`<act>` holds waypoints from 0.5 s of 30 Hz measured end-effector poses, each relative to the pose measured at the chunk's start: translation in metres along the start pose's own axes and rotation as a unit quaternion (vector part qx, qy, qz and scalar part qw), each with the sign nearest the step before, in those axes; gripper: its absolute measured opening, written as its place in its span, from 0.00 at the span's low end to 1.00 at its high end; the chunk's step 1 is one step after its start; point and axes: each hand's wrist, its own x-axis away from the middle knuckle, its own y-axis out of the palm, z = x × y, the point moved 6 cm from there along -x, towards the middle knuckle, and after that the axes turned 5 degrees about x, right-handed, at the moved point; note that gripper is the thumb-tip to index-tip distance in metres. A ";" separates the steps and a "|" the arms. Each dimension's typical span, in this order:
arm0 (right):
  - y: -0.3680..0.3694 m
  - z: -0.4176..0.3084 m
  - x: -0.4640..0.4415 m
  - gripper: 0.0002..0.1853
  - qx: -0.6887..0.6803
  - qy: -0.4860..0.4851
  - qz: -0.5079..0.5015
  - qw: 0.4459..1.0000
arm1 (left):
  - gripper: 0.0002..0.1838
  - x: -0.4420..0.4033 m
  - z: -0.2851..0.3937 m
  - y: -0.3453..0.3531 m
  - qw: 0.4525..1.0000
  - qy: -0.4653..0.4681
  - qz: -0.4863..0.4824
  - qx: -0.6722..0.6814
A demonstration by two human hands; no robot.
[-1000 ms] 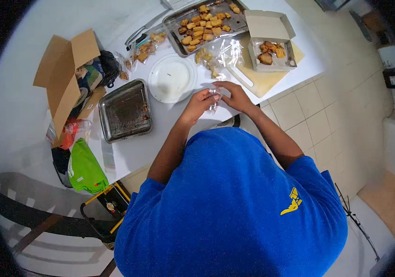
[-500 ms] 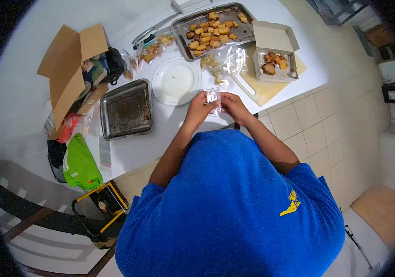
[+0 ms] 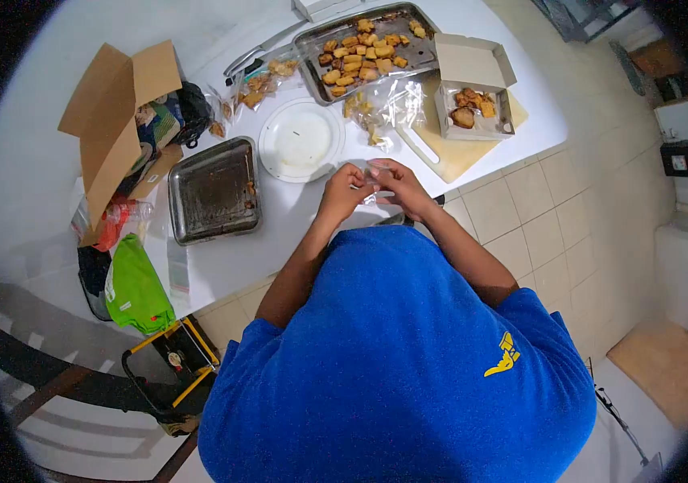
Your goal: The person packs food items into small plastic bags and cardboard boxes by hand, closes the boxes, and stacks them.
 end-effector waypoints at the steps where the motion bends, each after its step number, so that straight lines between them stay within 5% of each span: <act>1: -0.003 0.002 -0.004 0.17 0.000 0.005 0.015 1.000 | 0.16 0.001 0.006 -0.005 0.993 0.072 0.051 -0.085; 3: -0.010 0.003 -0.016 0.16 0.031 -0.025 0.057 0.998 | 0.14 0.009 0.022 -0.010 0.933 0.212 0.150 -0.250; 5: -0.017 -0.002 -0.029 0.14 0.094 -0.101 0.114 0.984 | 0.14 0.008 0.012 -0.019 0.960 0.119 0.171 -0.186; 6: -0.013 -0.026 -0.022 0.14 0.204 -0.224 0.155 0.940 | 0.14 0.009 0.011 -0.023 0.969 0.073 0.179 -0.153; 7: -0.006 -0.047 -0.010 0.15 0.309 -0.339 0.190 0.868 | 0.21 0.011 -0.009 -0.007 0.983 -0.088 0.041 0.154; 8: 0.005 -0.062 0.006 0.16 0.404 -0.442 0.218 0.771 | 0.23 0.016 -0.010 0.005 0.949 -0.132 -0.008 0.286; 9: 0.012 -0.061 0.008 0.18 0.400 -0.446 0.159 0.785 | 0.26 0.027 0.013 0.021 0.893 -0.172 -0.055 0.413; 10: 0.019 -0.062 0.014 0.18 0.449 -0.468 0.133 0.749 | 0.28 0.034 0.029 0.033 0.817 -0.207 -0.101 0.529; 11: 0.026 -0.062 0.019 0.18 0.495 -0.489 0.109 0.710 | 0.32 0.033 0.030 0.032 0.796 -0.204 -0.078 0.565; 12: 0.030 -0.060 0.025 0.18 0.539 -0.506 0.088 0.667 | 0.31 0.028 0.031 0.026 0.808 -0.170 -0.070 0.560; 15: 0.016 -0.046 0.029 0.18 0.545 -0.473 0.096 0.685 | 0.28 0.012 0.033 0.023 0.839 -0.085 -0.066 0.534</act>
